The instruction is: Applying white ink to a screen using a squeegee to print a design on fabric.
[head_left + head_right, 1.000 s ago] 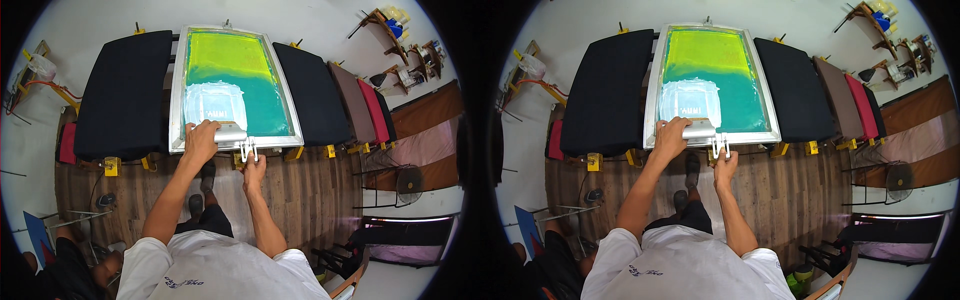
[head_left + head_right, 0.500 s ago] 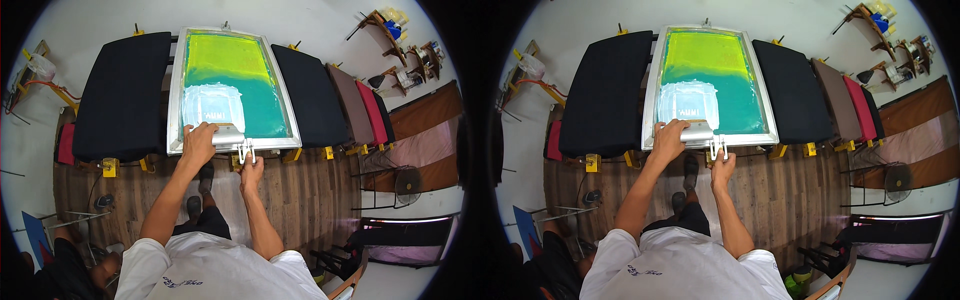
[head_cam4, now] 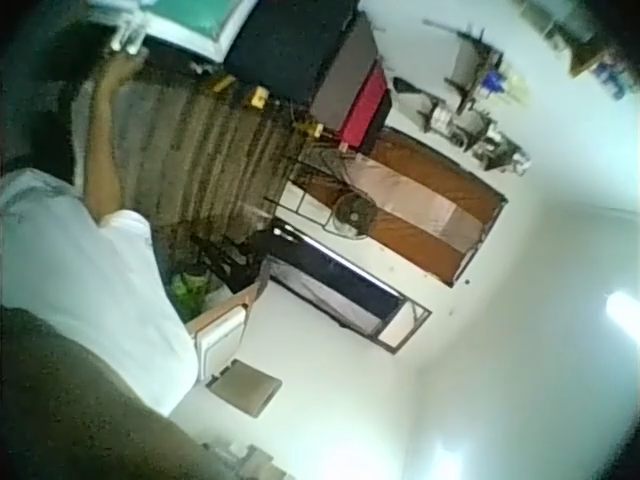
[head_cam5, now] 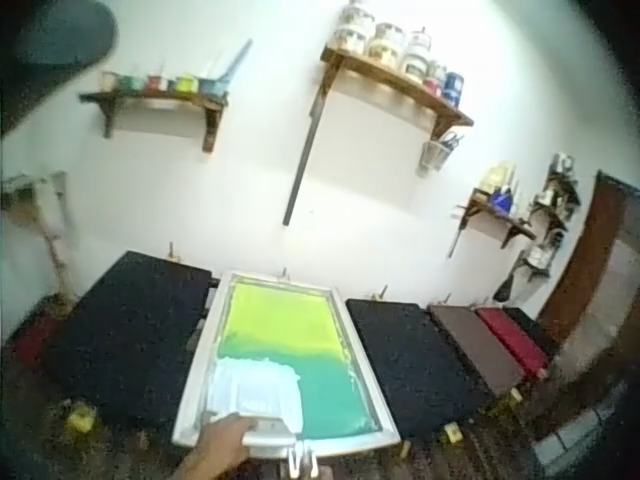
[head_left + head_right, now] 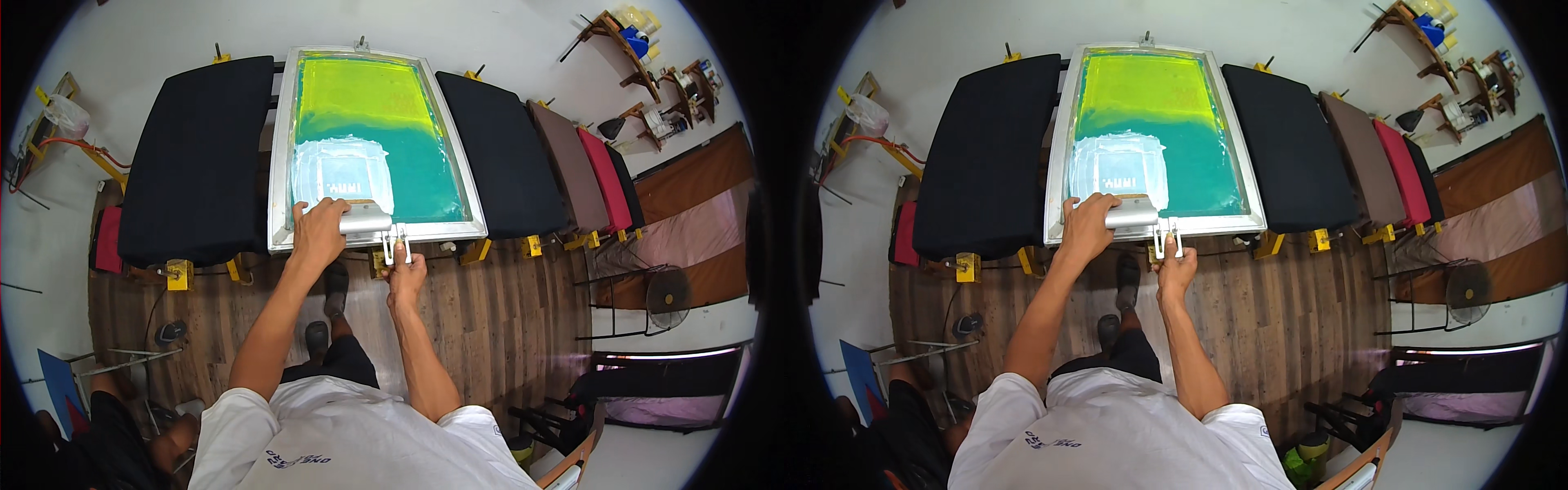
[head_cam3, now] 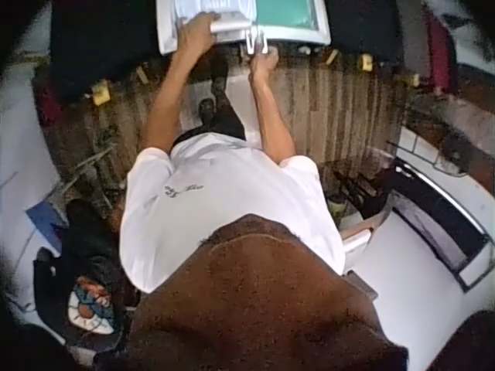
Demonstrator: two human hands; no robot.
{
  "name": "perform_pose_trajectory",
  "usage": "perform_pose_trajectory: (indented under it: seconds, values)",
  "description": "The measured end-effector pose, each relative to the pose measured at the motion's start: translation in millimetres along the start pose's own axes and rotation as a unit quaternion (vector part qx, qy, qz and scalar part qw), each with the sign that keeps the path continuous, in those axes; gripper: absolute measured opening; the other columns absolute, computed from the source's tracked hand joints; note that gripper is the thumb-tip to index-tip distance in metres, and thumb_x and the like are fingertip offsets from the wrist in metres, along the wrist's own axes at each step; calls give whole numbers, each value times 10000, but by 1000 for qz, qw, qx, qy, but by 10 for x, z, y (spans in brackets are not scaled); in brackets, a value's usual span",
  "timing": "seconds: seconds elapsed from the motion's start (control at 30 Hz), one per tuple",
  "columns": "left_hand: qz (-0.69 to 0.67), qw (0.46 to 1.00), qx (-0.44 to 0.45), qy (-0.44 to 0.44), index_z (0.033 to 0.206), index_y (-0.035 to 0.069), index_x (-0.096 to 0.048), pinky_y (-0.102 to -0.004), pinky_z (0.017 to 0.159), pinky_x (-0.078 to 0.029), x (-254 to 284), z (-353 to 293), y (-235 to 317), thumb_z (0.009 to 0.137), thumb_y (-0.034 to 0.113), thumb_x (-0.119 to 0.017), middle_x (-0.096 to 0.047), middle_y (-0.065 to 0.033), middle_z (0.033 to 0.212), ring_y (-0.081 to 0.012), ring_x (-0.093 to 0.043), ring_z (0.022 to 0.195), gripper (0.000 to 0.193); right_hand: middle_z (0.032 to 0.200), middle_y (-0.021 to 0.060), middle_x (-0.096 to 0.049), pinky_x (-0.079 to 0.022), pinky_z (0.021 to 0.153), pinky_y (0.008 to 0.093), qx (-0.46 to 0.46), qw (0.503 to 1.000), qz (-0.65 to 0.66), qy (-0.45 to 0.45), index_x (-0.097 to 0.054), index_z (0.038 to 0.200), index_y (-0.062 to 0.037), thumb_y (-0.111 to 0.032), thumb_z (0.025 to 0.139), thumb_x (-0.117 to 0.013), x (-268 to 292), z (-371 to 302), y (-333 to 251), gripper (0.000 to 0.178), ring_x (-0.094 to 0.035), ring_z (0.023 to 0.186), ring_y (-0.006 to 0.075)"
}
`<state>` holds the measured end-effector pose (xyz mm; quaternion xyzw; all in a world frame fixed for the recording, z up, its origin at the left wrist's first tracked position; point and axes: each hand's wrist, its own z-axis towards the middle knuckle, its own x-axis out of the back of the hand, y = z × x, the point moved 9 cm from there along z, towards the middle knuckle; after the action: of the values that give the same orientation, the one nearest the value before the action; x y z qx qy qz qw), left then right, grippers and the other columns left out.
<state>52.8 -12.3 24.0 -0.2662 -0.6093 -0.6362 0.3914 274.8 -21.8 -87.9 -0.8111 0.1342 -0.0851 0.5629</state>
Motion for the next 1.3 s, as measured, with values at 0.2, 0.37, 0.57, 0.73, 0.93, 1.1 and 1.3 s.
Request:
perform_pose_trajectory:
  seconds: [0.2,0.37,0.57,0.73,0.93,1.1,1.3]
  values:
    - [10,1000,1,-5,1140,87,-674,-488,1023,-337,18,11,38,680,-60,-700,-673,-116,1048,-301,-634,1028,483,703,35,-527,-463,441,256,14,1000,-4,4,-453,885,-44,-383,926,-732,19,31,-20,441,-510,530,100]
    - [14,1000,3,-1,1137,95,-676,-495,1019,-339,2,9,14,680,-55,-701,-674,-110,1041,-299,-636,1025,482,685,46,-544,-468,443,254,10,1000,-2,-1,-459,895,-42,-377,927,-732,14,38,-13,434,-520,519,103]
    - [13,1000,2,3,1130,99,-681,-504,1037,-325,1,13,20,692,-53,-696,-675,-119,1019,-305,-648,1003,464,650,25,-527,-461,453,249,-1,1000,4,-4,-471,859,-68,-368,901,-765,30,26,-24,422,-494,514,96]
    - [1,1000,2,11,1127,94,-685,-509,1054,-317,49,0,19,708,-54,-689,-676,-132,1013,-311,-657,991,444,644,32,-549,-447,446,241,9,999,15,-30,-479,838,-77,-360,887,-782,17,-3,-85,418,-500,499,94]
    - [6,1000,8,-18,1136,96,-681,-506,1057,-321,25,19,68,708,-43,-705,-678,-127,1026,-305,-651,1013,450,638,45,-568,-427,437,237,-5,1000,-5,-14,-495,831,-76,-403,872,-790,87,20,-52,443,-506,484,93]
    - [7,1000,-5,-14,1135,95,-676,-512,1068,-317,55,42,46,696,-39,-715,-678,-123,1049,-301,-650,1030,461,645,35,-571,-430,444,238,-6,999,-22,-35,-499,821,-80,-446,887,-761,66,42,-27,455,-509,498,91]
    - [-2,999,-1,-43,1138,79,-681,-534,1061,-314,-81,128,-16,703,-65,-672,-689,-140,1064,-308,-647,1041,459,666,29,-596,-484,513,250,-61,991,-61,-99,-524,855,-92,-513,959,-633,95,10,9,447,-525,530,77]
